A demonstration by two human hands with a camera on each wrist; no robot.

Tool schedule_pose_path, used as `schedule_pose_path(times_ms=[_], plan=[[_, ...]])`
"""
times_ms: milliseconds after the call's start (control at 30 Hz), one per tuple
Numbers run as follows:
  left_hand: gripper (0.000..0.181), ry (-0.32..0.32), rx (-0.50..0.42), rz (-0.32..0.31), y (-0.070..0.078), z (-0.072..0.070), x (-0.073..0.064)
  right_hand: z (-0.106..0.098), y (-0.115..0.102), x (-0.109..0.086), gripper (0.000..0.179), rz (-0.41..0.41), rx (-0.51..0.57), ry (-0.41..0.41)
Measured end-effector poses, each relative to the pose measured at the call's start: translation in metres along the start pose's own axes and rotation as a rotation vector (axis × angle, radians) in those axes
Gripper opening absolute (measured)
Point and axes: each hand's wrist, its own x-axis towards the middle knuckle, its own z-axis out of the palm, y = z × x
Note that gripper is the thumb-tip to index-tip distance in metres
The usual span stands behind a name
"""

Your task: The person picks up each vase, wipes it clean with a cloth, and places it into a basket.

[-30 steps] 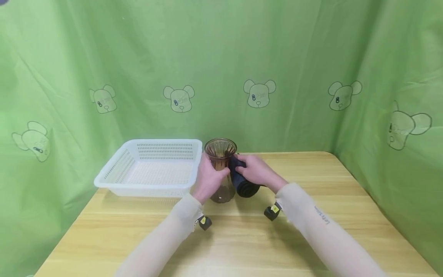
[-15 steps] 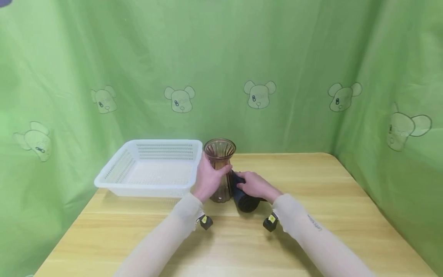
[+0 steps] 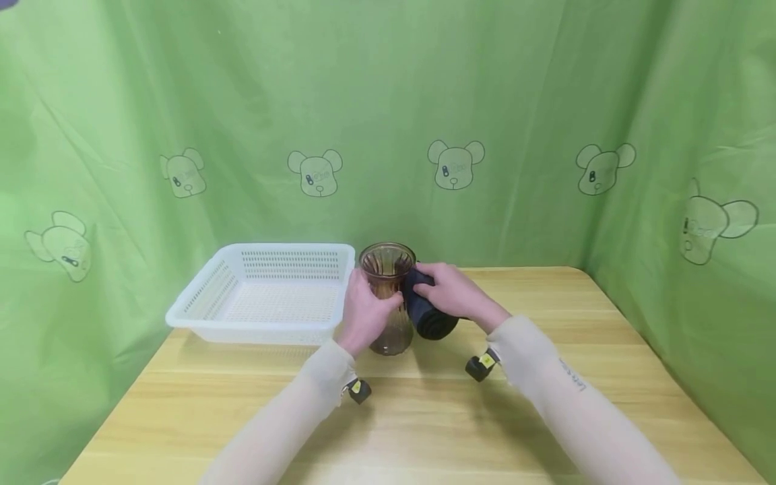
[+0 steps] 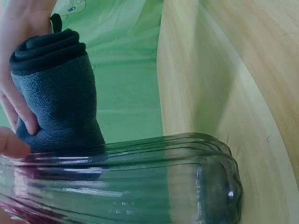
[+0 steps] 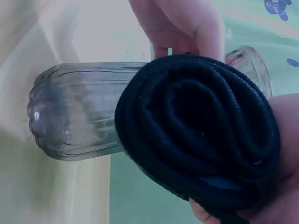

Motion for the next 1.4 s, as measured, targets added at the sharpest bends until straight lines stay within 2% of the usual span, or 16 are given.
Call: schedule_pose_path(times_ms=[167, 233, 367, 467, 567, 700, 900, 1067, 1200, 1400], plan=[[0.077, -0.010, -0.048, 0.000, 0.001, 0.001, -0.001, 0.013, 0.008, -0.001, 0.036, -0.003, -0.027, -0.030], [0.085, -0.013, -0.065, -0.008, 0.001, 0.002, -0.001, 0.023, 0.014, -0.002, 0.035, 0.002, -0.037, -0.041], [0.097, 0.000, -0.084, -0.050, 0.000, 0.002, 0.001, 0.043, 0.028, -0.004, 0.045, 0.039, -0.031, -0.086], [0.094, 0.010, -0.091, -0.085, -0.001, 0.002, 0.001, 0.055, 0.037, -0.007, 0.052, 0.066, 0.006, -0.142], [0.089, 0.008, -0.095, -0.080, -0.004, 0.002, 0.001, 0.061, 0.042, -0.010, 0.054, 0.080, 0.033, -0.175], [0.084, 0.007, -0.069, -0.055, -0.006, 0.003, 0.001, 0.053, 0.037, -0.011, 0.052, 0.073, 0.017, -0.157], [0.081, 0.018, 0.003, -0.023, -0.004, 0.001, 0.003, 0.020, 0.013, -0.008, 0.048, 0.025, 0.009, -0.073], [0.082, -0.016, -0.014, -0.006, -0.001, 0.000, 0.001, -0.001, -0.001, -0.003, 0.050, 0.007, -0.005, -0.001], [0.088, -0.064, -0.090, -0.022, 0.000, 0.000, 0.000, 0.002, 0.003, 0.000, 0.047, -0.005, -0.024, -0.007], [0.092, -0.103, -0.161, -0.024, -0.001, 0.002, 0.000, 0.031, 0.026, 0.000, 0.051, 0.004, 0.011, -0.094]])
